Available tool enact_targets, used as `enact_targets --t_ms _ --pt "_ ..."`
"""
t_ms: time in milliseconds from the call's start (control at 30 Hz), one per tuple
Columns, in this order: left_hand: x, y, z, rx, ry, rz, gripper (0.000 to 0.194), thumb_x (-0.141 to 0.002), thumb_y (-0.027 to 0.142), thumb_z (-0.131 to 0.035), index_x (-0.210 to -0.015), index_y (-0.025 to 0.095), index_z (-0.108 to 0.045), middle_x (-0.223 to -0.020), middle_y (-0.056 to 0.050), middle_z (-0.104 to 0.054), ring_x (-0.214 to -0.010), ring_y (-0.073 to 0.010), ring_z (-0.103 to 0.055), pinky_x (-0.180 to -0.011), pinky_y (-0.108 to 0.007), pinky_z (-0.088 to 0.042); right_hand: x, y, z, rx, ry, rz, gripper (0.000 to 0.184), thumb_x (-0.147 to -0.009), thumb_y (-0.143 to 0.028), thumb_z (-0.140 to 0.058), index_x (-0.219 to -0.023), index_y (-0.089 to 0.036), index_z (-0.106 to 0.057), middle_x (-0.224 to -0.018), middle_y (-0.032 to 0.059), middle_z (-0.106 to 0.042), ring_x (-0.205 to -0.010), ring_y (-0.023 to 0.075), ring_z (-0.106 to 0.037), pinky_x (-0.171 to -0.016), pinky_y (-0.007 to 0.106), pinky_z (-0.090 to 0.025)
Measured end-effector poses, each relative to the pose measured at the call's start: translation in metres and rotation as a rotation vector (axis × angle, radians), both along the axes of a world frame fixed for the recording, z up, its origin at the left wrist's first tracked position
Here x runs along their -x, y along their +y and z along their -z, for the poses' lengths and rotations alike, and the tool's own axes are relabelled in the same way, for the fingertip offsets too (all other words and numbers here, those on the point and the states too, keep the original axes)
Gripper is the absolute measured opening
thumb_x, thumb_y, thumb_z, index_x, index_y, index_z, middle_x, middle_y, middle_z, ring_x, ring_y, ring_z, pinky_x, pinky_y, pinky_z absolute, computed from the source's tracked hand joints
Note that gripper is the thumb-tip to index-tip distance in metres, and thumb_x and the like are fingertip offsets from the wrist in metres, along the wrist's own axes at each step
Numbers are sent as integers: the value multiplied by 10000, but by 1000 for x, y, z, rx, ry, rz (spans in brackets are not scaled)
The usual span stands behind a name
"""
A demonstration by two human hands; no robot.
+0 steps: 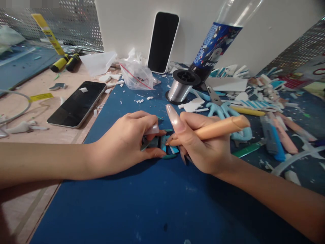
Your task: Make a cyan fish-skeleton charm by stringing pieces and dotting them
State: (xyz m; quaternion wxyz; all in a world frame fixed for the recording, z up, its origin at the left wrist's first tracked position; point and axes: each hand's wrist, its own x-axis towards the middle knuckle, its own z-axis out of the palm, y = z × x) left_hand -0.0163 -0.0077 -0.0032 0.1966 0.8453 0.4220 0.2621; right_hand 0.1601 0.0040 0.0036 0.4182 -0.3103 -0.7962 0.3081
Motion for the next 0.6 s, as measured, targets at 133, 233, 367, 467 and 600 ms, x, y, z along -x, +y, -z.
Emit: enact_targets --t_ms 133,233,367,467,600 --pt "1 -1 2 6 -25 8 248 -723 304 -712 -836 151 -554 -688 21 -497 -666 -127 -480 -543 -226 -386 -2 -1 1 -7 25 -15 388 -892 -225 -479 -510 -185 -423 -463 -57 -367 -392 39 -358 -378 211 -298" --pt "1 -1 2 4 -23 2 235 -724 295 -707 -851 154 -570 -697 16 -517 -678 -135 -497 -560 -234 -399 -2 -1 1 -11 19 -49 375 -885 -220 -477 -515 -191 -422 -459 -60 -368 -396 42 -369 -378 208 -307" --pt "1 -1 1 -6 -4 -4 219 -719 290 -705 -835 158 -575 -690 15 -531 -679 -143 -510 -558 -239 -388 -1 1 -1 -34 -4 -76 393 -875 -192 -489 -499 -192 -373 -431 -65 -358 -380 43 -355 -381 215 -322" --pt "1 -1 1 -2 24 -17 241 -711 302 -712 -846 153 -579 -734 0 -568 -684 -147 -517 -564 -247 -387 0 2 -1 -29 -19 -83 416 -875 -191 -491 -492 -191 -328 -428 -63 -366 -378 42 -361 -417 228 -362" --pt "0 0 1 1 17 -7 238 -723 316 -702 -844 157 -573 -763 -6 -579 -688 -144 -518 -571 -248 -397 0 1 1 -29 -27 -66 419 -870 -180 -494 -492 -185 -314 -436 -62 -364 -375 36 -362 -390 210 -331"
